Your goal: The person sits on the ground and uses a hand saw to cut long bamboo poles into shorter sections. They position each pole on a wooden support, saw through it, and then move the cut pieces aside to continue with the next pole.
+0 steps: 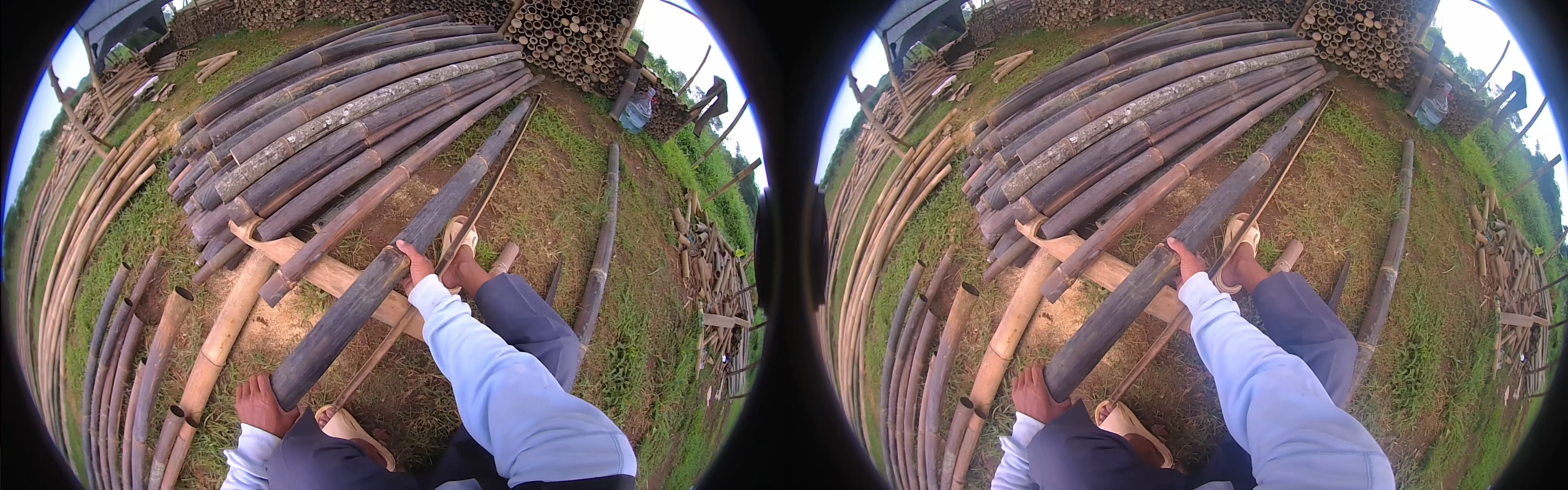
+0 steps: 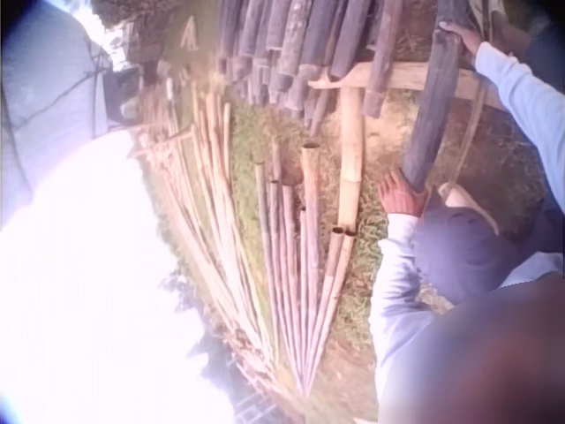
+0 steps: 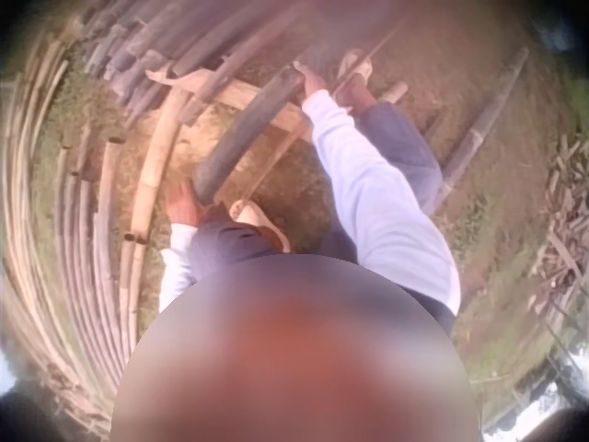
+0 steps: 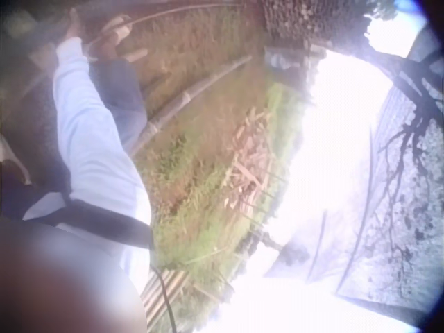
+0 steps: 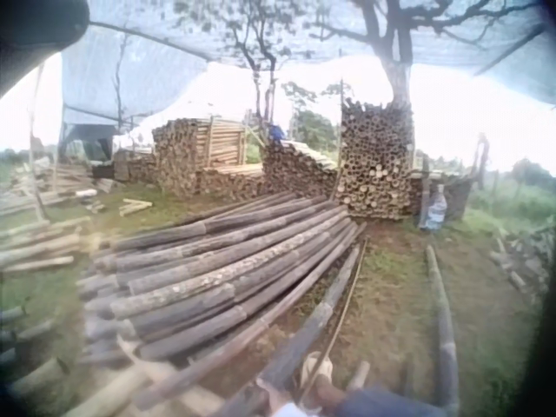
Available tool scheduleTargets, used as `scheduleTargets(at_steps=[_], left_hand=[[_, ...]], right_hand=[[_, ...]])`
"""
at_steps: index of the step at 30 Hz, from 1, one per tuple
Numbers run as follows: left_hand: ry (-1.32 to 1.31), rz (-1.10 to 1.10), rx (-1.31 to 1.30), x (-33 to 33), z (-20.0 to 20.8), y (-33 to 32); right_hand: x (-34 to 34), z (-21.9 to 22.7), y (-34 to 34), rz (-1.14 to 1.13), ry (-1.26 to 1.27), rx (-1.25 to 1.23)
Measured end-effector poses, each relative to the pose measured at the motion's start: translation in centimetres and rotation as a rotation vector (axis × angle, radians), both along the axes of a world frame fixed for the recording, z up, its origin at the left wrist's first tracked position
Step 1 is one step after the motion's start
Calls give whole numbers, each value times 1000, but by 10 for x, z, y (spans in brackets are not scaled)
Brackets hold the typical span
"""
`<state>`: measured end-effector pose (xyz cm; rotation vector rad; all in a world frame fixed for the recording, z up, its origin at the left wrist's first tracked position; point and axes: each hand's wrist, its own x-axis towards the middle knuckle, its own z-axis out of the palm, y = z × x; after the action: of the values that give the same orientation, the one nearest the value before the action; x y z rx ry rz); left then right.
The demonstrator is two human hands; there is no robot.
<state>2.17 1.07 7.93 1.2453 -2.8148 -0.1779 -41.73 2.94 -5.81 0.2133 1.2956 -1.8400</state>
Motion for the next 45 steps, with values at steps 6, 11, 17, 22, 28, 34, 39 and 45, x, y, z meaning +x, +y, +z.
scheduleTargets(at_steps=[6,11,17,22,28,34,39,45], left_hand=[[72,-69,-214,62,-58,29],[88,78,-106,83,-77,43],[135,104,-128,22,-75,39],[232,147,2,-57,-6,-2],[-17,222,-82,-166,114,-188],[606,-48,-834,-298,178,-226],[345,-413,-231,-262,139,-127],[-10,-121,82,-94,67,-78]], right_hand=[[59,23,38,-19,32,-100],[68,31,40,9,40,-125],[6,41,11,92,203,-170],[-68,115,-59,256,280,-184],[-78,231,-51,437,698,-435],[-76,255,118,256,908,-258],[-89,245,236,-320,698,19],[-64,210,281,-260,752,58]])
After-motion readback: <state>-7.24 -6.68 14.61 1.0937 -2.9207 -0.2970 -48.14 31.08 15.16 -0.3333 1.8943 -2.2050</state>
